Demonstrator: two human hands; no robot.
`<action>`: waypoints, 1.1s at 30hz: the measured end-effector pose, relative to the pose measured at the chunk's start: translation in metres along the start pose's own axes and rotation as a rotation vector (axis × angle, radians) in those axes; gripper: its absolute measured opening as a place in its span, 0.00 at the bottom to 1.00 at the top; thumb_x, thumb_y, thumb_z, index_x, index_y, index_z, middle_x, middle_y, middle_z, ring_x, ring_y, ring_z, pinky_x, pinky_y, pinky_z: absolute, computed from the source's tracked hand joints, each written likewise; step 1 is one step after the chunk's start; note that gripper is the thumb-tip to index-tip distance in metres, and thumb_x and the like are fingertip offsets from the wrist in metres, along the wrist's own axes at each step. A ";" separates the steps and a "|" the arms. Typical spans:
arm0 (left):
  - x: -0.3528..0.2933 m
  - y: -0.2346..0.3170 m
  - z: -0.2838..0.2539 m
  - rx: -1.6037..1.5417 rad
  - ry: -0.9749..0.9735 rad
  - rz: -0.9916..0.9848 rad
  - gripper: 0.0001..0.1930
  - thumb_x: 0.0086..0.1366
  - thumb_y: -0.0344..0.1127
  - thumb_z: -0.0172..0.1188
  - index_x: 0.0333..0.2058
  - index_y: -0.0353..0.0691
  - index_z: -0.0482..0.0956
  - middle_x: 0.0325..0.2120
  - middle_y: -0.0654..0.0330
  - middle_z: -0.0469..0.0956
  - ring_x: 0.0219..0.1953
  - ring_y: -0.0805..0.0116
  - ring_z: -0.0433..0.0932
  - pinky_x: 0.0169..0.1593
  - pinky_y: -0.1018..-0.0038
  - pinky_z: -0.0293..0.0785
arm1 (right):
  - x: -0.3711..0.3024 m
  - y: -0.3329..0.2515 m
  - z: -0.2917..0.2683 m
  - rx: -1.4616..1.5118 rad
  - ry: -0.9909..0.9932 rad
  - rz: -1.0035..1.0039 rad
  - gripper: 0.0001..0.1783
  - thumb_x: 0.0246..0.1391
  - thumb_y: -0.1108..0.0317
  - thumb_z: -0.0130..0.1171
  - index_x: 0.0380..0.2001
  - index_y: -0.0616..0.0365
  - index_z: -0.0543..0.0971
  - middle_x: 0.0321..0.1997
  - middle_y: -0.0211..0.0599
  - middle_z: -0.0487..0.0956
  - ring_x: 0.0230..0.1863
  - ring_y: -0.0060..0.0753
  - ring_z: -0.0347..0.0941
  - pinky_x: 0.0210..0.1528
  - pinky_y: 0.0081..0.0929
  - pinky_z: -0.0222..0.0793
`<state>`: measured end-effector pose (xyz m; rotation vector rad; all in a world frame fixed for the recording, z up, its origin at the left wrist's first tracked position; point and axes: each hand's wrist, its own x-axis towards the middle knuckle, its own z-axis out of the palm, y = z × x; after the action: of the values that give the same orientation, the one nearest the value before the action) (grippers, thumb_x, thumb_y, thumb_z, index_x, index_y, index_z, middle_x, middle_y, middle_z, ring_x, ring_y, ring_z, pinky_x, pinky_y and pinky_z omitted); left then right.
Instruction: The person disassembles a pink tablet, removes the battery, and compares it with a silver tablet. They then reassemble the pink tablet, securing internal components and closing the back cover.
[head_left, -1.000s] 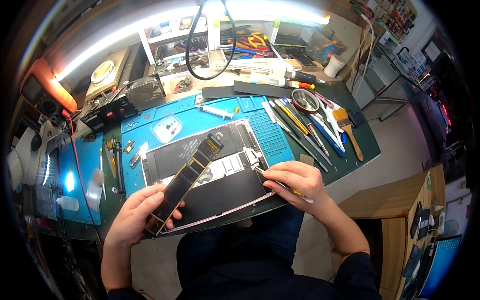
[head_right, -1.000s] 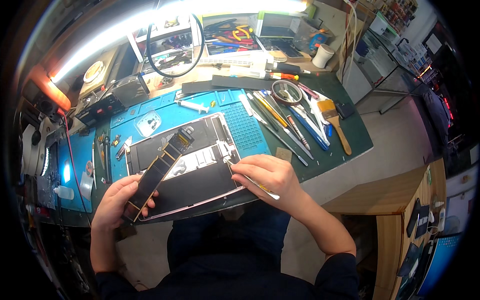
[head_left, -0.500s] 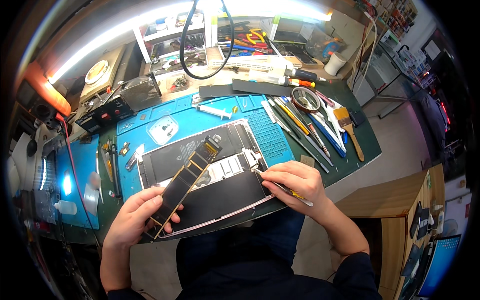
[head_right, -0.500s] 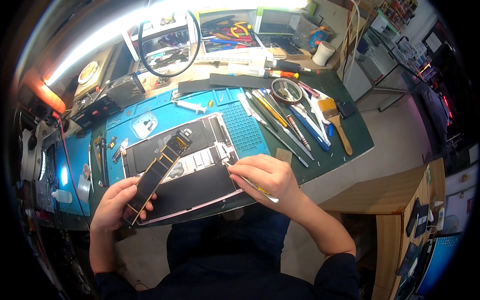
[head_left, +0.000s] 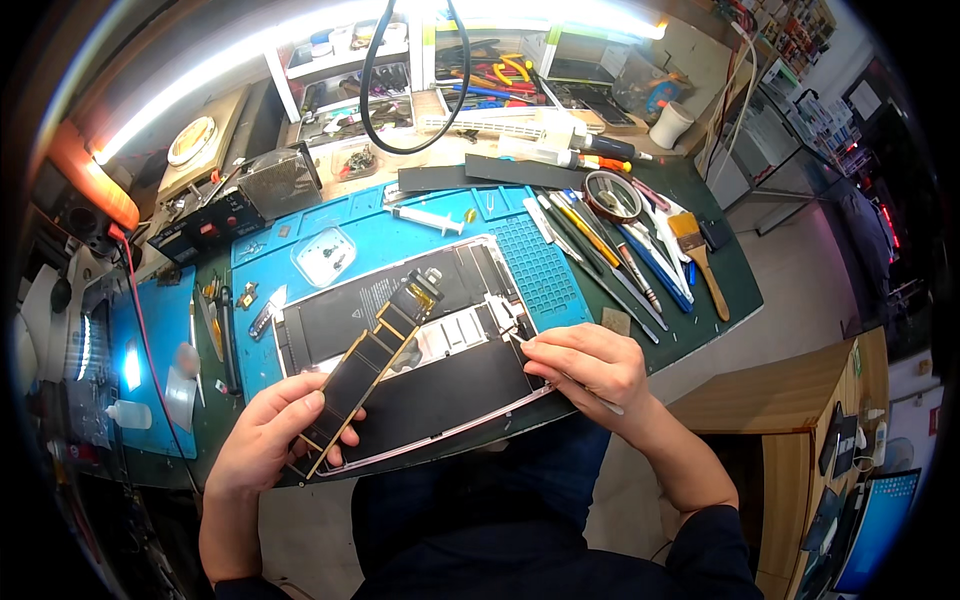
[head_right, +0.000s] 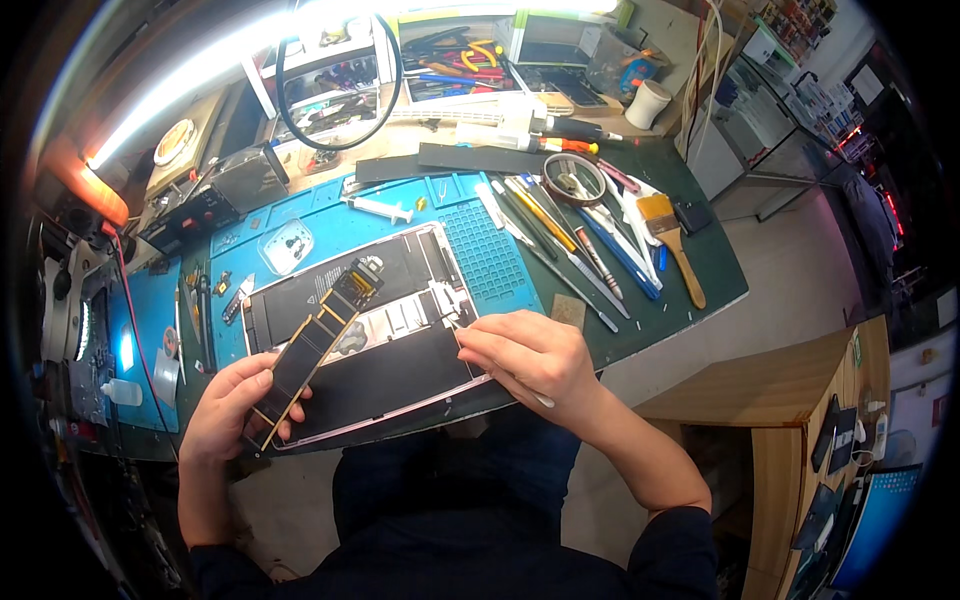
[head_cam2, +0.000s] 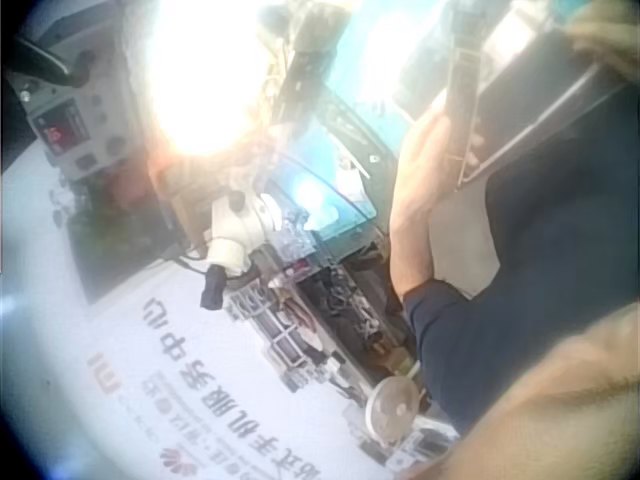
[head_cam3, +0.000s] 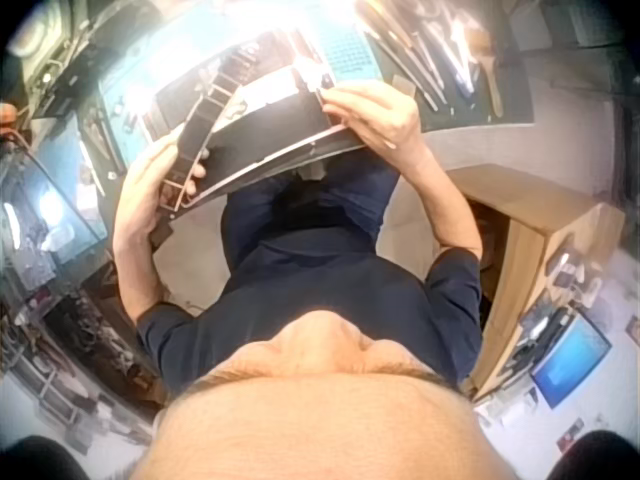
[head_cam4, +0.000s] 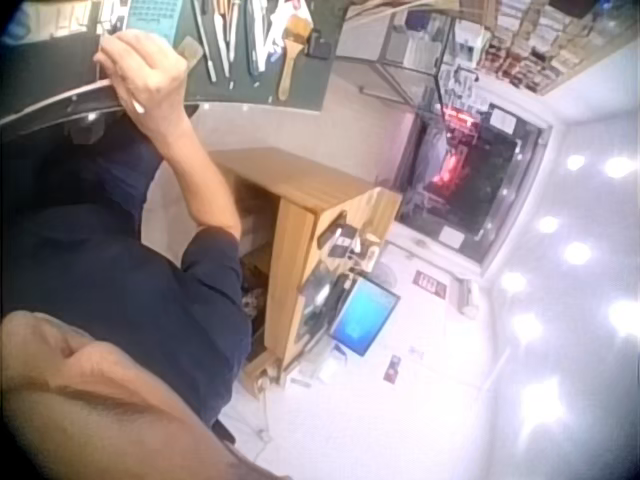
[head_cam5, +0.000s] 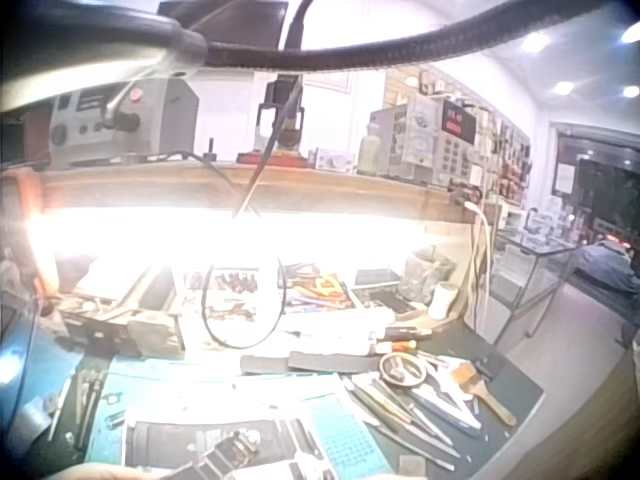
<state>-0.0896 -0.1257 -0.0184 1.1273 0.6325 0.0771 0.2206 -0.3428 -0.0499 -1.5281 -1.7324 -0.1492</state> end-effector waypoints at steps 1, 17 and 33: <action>0.000 0.000 0.000 0.002 0.000 -0.001 0.20 0.81 0.36 0.48 0.63 0.28 0.72 0.47 0.48 0.83 0.38 0.68 0.86 0.39 0.77 0.85 | 0.000 0.000 0.000 -0.002 0.001 0.003 0.13 0.54 0.73 0.74 0.43 0.60 0.87 0.40 0.38 0.87 0.38 0.37 0.85 0.37 0.29 0.81; 0.001 0.003 0.001 0.014 -0.018 -0.015 0.20 0.82 0.37 0.50 0.63 0.29 0.72 0.47 0.50 0.83 0.38 0.70 0.86 0.39 0.78 0.85 | 0.015 0.008 0.004 -0.046 0.035 -0.018 0.12 0.56 0.71 0.73 0.43 0.61 0.87 0.42 0.40 0.88 0.38 0.38 0.87 0.37 0.28 0.83; 0.001 0.007 0.007 0.064 0.001 -0.024 0.20 0.80 0.36 0.48 0.60 0.27 0.72 0.46 0.48 0.82 0.37 0.69 0.85 0.37 0.76 0.84 | 0.003 0.001 -0.001 -0.120 -0.077 -0.209 0.22 0.61 0.61 0.68 0.56 0.57 0.83 0.40 0.32 0.88 0.30 0.30 0.80 0.30 0.26 0.76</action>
<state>-0.0841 -0.1279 -0.0110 1.1811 0.6530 0.0376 0.2223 -0.3409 -0.0484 -1.4506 -1.9745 -0.3094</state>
